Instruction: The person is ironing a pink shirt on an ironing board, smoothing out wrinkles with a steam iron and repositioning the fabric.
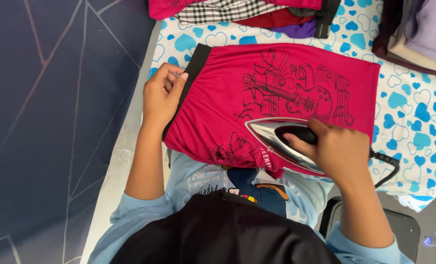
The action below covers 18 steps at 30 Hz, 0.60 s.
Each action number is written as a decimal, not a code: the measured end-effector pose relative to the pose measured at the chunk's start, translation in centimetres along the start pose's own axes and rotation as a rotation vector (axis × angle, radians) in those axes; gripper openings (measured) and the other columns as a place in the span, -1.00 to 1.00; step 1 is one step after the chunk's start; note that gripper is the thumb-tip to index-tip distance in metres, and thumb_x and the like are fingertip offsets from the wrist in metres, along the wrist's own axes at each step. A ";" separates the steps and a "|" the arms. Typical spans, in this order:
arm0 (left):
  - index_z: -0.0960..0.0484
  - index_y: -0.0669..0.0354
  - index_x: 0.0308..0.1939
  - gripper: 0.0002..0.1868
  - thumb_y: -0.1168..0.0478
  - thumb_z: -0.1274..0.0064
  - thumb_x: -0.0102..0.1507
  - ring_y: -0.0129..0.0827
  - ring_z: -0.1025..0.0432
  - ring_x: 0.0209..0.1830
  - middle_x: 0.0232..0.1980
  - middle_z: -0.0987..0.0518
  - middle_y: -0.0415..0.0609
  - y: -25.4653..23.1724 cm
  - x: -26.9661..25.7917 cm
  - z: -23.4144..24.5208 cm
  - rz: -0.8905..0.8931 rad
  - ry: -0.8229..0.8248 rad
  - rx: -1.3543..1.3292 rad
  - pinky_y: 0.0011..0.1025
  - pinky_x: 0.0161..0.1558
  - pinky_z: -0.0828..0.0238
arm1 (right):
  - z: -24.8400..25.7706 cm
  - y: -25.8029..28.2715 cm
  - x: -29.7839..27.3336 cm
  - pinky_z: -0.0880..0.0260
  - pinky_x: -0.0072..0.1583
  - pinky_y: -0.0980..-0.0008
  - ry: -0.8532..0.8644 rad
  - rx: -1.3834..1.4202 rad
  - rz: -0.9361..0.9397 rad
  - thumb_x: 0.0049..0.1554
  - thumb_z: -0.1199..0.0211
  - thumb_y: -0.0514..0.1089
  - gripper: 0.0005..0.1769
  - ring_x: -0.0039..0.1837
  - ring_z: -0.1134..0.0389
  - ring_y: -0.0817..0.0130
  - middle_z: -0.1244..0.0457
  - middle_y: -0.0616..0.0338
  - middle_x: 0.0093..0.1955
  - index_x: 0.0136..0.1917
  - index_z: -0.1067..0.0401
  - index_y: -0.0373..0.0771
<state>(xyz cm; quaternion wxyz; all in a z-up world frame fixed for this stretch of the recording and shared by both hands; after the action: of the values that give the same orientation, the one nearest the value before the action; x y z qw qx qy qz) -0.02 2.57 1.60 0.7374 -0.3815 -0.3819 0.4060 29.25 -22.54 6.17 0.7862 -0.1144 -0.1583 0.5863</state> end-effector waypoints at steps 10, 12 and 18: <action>-0.61 0.13 -0.11 -0.94 0.24 -0.13 0.41 -0.32 -0.40 -0.58 -0.46 -0.51 -0.09 1.8 0.1 -0.4 -0.034 -0.040 -0.045 -0.36 -0.42 -0.36 | 4.0 7.6 6.6 -0.44 -0.19 0.11 -0.036 0.240 0.061 0.17 -0.11 0.57 -0.40 -0.22 -0.51 0.04 -0.40 0.14 -0.33 -0.14 -0.51 0.05; -0.61 0.13 -0.10 -0.94 0.23 -0.12 0.41 -0.32 -0.41 -0.57 -0.47 -0.52 -0.10 1.5 0.2 -0.4 -0.039 -0.034 -0.024 -0.35 -0.42 -0.36 | 4.1 9.3 8.0 -0.43 -0.24 0.11 -0.139 0.274 0.080 0.16 -0.16 0.56 -0.40 -0.26 -0.50 0.05 -0.39 0.15 -0.35 -0.15 -0.51 0.02; -0.59 0.17 -0.08 -0.90 0.22 -0.11 0.43 -0.27 -0.41 -0.53 -0.45 -0.52 -0.04 1.4 0.2 -0.2 -0.034 -0.012 0.017 -0.30 -0.40 -0.35 | 4.2 10.9 8.9 -0.45 -0.26 0.09 -0.233 0.326 0.066 0.16 -0.16 0.53 -0.43 -0.27 -0.51 0.06 -0.39 0.16 -0.34 -0.17 -0.48 0.03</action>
<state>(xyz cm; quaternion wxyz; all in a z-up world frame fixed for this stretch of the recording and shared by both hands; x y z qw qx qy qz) -0.17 3.23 0.29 0.7451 -0.3664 -0.3891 0.3991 20.32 -10.93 7.13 0.7509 0.0779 -0.1472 0.6391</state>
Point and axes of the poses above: each hand's wrist, its own x-axis towards the middle knuckle, its own z-axis out of the back of the hand, y = z × x, the point moved 2 cm from there along x, towards the middle knuckle
